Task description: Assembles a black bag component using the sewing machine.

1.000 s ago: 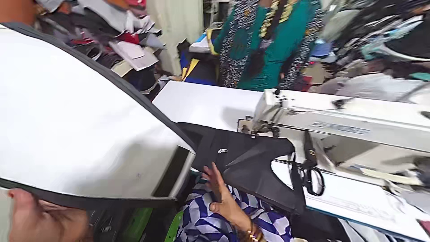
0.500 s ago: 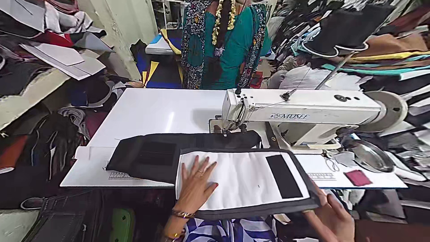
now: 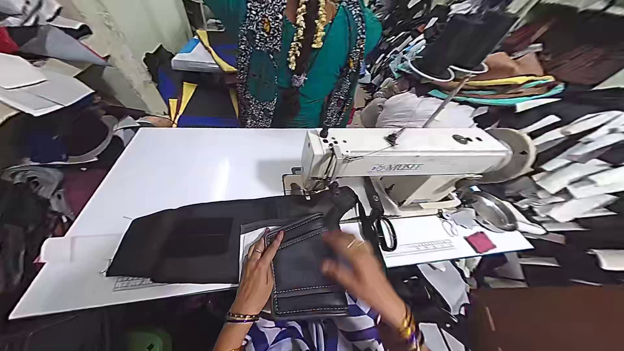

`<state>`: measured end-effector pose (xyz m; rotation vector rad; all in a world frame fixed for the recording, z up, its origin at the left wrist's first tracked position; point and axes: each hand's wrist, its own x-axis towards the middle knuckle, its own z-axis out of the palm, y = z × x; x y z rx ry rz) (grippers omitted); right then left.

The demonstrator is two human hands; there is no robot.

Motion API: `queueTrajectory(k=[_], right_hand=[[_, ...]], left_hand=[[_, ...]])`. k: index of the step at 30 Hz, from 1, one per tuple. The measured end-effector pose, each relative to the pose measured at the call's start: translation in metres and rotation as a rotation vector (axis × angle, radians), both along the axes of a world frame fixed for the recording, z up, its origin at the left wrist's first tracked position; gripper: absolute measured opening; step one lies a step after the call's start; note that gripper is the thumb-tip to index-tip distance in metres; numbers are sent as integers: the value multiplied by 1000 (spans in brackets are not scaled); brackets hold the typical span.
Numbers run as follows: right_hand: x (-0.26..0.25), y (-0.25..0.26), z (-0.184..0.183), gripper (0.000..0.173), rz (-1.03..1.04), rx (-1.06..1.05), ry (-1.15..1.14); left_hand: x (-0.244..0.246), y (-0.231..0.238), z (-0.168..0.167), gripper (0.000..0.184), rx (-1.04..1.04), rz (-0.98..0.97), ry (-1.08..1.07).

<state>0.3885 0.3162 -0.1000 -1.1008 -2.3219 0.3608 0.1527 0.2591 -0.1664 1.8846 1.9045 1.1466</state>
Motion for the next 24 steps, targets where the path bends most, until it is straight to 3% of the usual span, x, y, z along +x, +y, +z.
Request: queueTrajectory(k=[2, 4, 5, 9, 13, 16, 19, 21, 24], right_hand=[[37, 59, 1, 41, -391, 11, -109], [67, 96, -13, 40, -595, -198, -270], [76, 102, -25, 39, -629, -226, -285], [107, 87, -59, 37, -655, 62, -195], [105, 68, -45, 32, -623, 150, -108], [37, 28, -26, 53, -379, -16, -55], [-25, -11, -21, 92, -224, -280, 54], [-33, -17, -13, 111, -164, -506, 215], [-20, -5, -23, 122, -4, -763, 507]], left_hand=[[5, 2, -4, 60, 30, 12, 120], [7, 2, -6, 61, 45, 29, 196], [7, 3, -6, 63, 51, 42, 231], [5, 2, 1, 69, -12, 59, 338], [-14, 5, 6, 65, -113, -25, 363], [-26, 9, 5, 62, -150, -100, 317], [-31, 10, 1, 60, -96, -111, 282], [-35, 10, -3, 60, -49, -114, 260], [-39, 6, -3, 57, -65, -153, 222]])
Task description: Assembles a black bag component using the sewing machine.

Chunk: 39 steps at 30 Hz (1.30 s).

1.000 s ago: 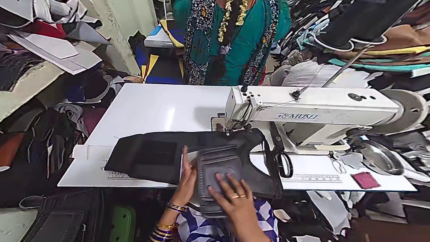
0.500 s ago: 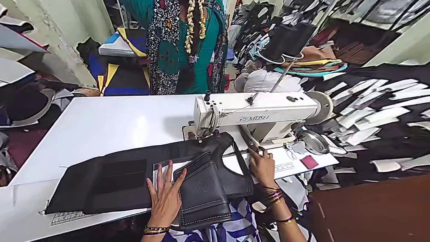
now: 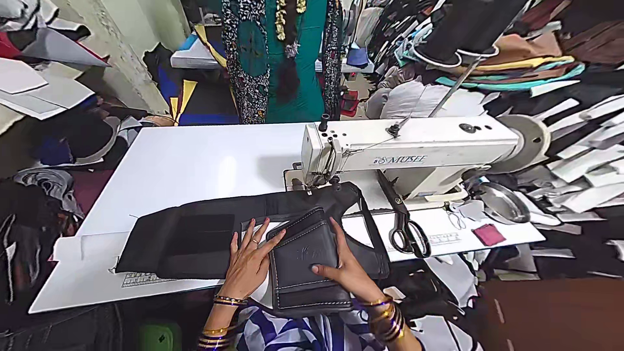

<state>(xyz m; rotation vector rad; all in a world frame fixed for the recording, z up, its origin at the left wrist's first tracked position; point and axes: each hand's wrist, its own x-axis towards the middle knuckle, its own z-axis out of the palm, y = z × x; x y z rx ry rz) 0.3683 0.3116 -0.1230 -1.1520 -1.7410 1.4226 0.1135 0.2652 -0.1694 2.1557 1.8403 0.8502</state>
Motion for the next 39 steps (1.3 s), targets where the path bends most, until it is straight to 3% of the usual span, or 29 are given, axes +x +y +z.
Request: queueTrajectory(k=[3, 7, 9, 13, 15, 17, 21, 28, 36, 39], right_hand=[[35, 20, -2, 109, -63, -29, 211], [101, 45, 0, 104, -381, 20, 106], [119, 55, 1, 103, -427, 10, 98], [120, 57, 0, 100, -439, -18, 125], [121, 59, -2, 101, -434, -30, 135], [123, 64, 0, 100, -423, -18, 129], [126, 80, 3, 101, -389, -18, 77], [133, 90, 5, 99, -300, -40, 12], [127, 89, 5, 101, -302, -40, -32], [123, 97, 6, 102, -282, -33, -77]], left_hand=[[-12, 2, 3, 69, -75, 6, -81], [-21, 4, 19, 70, -237, 31, -117], [-4, 20, 38, 66, -244, -25, -44], [42, 79, 52, 53, -252, -247, 66], [51, 108, 40, 54, -340, -305, 100], [50, 119, 19, 56, -270, -313, 79], [45, 115, -2, 62, -108, -288, 18], [51, 119, 2, 60, -189, -238, 48], [56, 122, -1, 58, -136, -162, 94], [58, 124, 7, 59, -231, -146, 104]])
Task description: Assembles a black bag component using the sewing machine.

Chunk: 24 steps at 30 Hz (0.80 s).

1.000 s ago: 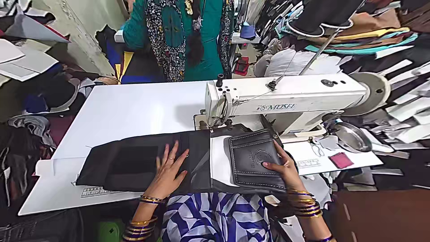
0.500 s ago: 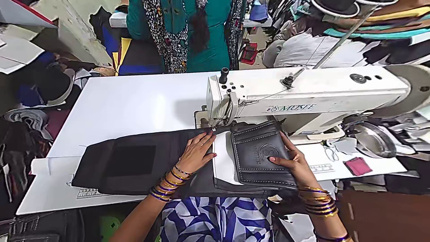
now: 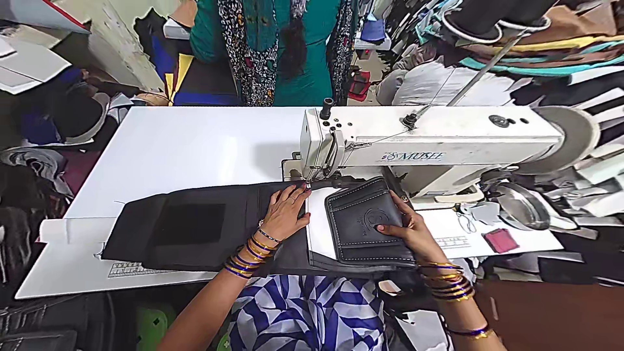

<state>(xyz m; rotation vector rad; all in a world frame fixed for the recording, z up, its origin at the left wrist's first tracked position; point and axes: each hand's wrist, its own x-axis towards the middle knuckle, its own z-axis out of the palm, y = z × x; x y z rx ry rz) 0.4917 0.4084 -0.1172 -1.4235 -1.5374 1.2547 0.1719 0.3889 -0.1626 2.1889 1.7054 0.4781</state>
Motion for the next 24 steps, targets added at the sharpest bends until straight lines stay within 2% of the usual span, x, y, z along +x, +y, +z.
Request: queueTrajectory(k=[2, 3, 5, 7, 8, 9, 11, 16, 22, 24], right_hand=[[-3, 4, 3, 102, 32, 2, -53], [-3, 10, 6, 101, 75, 25, -119], [6, 16, 12, 86, 111, 141, -366], [22, 20, 27, 52, -69, 354, -647], [32, 26, 30, 41, -195, 460, -806], [42, 32, 28, 33, -284, 484, -926], [50, 46, 8, 32, -383, 478, -1075], [49, 51, -10, 35, -403, 433, -1084], [59, 50, -3, 32, -327, 516, -1098], [62, 47, 12, 25, -263, 561, -1036]], left_hand=[[16, -15, 17, 67, -137, 9, -34], [29, -26, 23, 77, -175, 11, -53], [52, -51, 10, 94, -72, 15, -46], [58, -59, -3, 96, 45, 44, -40], [60, -58, -5, 96, 69, 48, -37], [60, -59, -5, 96, 57, 47, -28], [59, -57, -4, 96, 51, 40, -11], [61, -63, 1, 95, -21, 31, 5], [68, -81, 0, 96, -9, 34, 14], [69, -83, -1, 96, 4, 32, 12]])
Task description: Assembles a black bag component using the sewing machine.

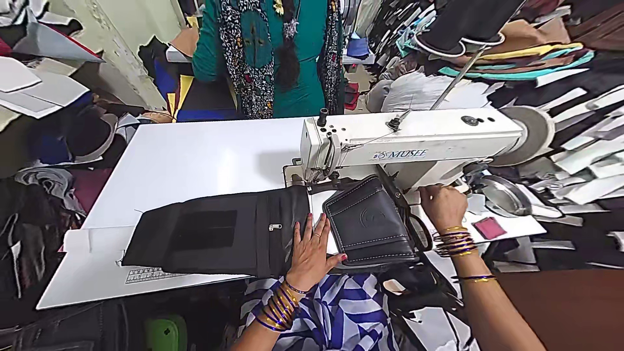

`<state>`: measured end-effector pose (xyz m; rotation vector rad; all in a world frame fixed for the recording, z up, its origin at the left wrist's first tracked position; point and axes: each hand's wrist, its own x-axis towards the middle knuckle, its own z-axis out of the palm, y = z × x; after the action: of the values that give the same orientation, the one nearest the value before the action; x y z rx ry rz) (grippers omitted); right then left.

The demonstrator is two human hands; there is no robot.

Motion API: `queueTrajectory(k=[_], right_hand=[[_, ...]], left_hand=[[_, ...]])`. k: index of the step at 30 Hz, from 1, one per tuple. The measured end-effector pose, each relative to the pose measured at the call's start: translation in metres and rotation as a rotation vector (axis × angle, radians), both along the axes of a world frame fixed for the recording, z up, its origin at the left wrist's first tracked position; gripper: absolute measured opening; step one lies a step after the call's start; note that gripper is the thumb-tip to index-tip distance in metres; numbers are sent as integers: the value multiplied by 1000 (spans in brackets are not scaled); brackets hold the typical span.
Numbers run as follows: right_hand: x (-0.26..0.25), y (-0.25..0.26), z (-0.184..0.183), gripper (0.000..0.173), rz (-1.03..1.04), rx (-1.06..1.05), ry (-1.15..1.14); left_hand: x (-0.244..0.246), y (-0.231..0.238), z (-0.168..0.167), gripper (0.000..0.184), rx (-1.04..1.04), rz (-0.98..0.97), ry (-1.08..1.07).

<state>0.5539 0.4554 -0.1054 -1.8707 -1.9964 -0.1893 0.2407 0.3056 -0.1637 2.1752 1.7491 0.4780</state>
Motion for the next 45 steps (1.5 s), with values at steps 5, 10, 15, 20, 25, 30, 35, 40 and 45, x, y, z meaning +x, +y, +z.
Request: queueTrajectory(k=[5, 10, 15, 20, 25, 30, 35, 40, 45], right_hand=[[-79, -83, 23, 26, 743, -28, 335], [-136, -128, -38, 16, 1053, -123, 49], [-131, -114, -36, 21, 1085, -207, 111], [-147, -119, -44, 13, 1104, 39, -27], [-160, -135, -52, 18, 998, 271, -74], [-147, -142, -52, 26, 835, 180, -102], [-137, -127, -53, 33, 832, 146, -95], [-147, -101, -55, 27, 808, 151, -76], [-155, -79, -60, 29, 818, 155, -47]], left_hand=[[-6, 8, 10, 93, -104, -38, -54], [-76, 1, 33, 57, -253, -474, -217], [-83, -37, -5, 38, 205, -431, -114], [-77, -35, -12, 34, 279, -364, -209], [-72, -36, -12, 34, 296, -325, -156], [-65, -33, -7, 29, 323, -308, -59], [-63, -15, -1, 29, 290, -301, -61], [-63, 6, -3, 29, 303, -259, -76], [-69, 27, 1, 29, 253, -254, -103]])
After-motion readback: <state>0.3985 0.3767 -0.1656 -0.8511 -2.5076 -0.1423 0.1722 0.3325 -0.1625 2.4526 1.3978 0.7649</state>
